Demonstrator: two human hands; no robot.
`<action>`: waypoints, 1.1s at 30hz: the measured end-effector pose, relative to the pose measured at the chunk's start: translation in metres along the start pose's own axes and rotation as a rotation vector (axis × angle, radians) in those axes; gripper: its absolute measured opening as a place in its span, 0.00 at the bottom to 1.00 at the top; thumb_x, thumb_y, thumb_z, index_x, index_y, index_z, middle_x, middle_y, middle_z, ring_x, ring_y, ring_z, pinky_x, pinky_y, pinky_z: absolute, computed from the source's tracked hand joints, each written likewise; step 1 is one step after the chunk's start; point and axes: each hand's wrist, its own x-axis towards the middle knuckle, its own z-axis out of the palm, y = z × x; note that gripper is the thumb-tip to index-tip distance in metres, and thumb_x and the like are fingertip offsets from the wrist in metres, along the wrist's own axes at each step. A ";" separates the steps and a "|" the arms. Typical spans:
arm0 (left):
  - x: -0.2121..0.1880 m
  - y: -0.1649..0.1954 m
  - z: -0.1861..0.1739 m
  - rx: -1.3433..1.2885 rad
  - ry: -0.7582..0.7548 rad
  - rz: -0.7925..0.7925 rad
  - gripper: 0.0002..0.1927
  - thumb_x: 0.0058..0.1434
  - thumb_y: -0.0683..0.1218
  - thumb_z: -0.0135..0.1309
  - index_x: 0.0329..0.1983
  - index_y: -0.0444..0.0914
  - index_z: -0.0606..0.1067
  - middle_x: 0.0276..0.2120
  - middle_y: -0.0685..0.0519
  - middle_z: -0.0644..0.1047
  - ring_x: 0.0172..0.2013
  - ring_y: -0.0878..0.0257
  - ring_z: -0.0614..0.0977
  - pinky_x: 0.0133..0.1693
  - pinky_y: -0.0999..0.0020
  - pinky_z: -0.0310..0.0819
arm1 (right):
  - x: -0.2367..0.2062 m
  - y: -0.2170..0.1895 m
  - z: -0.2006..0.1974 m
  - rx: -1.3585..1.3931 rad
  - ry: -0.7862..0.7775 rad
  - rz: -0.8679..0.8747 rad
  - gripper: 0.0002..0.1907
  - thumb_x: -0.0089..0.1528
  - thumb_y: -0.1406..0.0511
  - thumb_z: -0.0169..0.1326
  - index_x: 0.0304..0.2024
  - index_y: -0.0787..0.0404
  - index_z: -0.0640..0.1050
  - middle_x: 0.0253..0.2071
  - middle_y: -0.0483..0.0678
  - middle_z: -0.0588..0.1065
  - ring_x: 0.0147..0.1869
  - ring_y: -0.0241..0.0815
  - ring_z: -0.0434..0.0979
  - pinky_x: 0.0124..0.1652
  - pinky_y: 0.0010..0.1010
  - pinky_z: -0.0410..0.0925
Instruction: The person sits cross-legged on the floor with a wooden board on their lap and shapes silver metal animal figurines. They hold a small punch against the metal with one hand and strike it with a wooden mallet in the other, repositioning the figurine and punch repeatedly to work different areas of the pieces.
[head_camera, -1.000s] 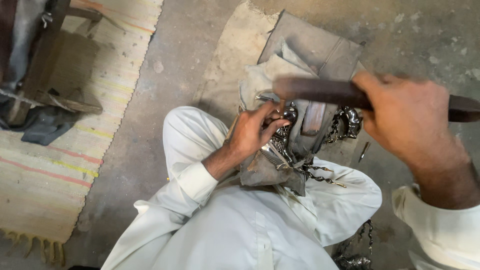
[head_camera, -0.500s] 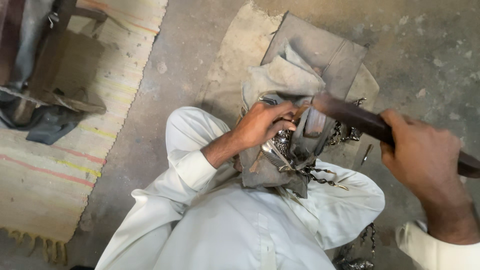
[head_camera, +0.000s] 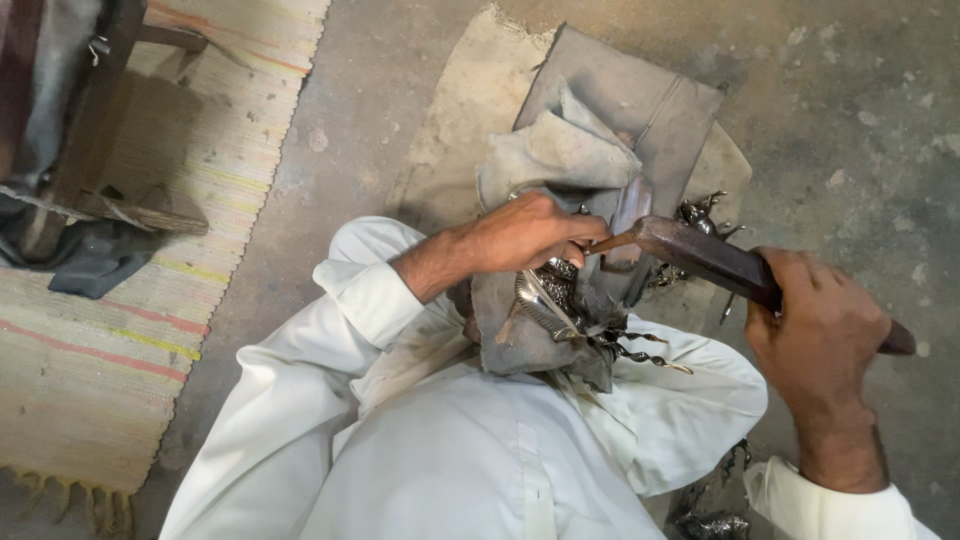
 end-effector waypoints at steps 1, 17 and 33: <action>-0.002 0.000 0.001 -0.019 0.017 -0.005 0.17 0.58 0.39 0.63 0.49 0.41 0.73 0.30 0.49 0.81 0.31 0.52 0.85 0.31 0.56 0.74 | 0.002 -0.001 -0.003 -0.072 -0.033 -0.037 0.17 0.60 0.68 0.63 0.51 0.57 0.78 0.38 0.51 0.79 0.39 0.50 0.81 0.41 0.35 0.71; -0.034 0.006 0.038 -0.249 0.517 -0.375 0.15 0.68 0.47 0.60 0.50 0.37 0.69 0.40 0.47 0.85 0.43 0.57 0.90 0.44 0.62 0.87 | 0.099 -0.037 -0.033 -0.299 -0.297 -0.161 0.20 0.52 0.65 0.65 0.48 0.51 0.79 0.33 0.48 0.79 0.34 0.53 0.81 0.33 0.42 0.70; -0.027 0.017 0.038 -0.211 0.516 -0.566 0.18 0.64 0.48 0.63 0.48 0.35 0.71 0.34 0.47 0.85 0.37 0.62 0.90 0.39 0.67 0.84 | 0.153 -0.066 -0.043 -0.331 -0.405 -0.234 0.25 0.54 0.62 0.65 0.54 0.50 0.77 0.30 0.47 0.79 0.31 0.50 0.81 0.33 0.41 0.71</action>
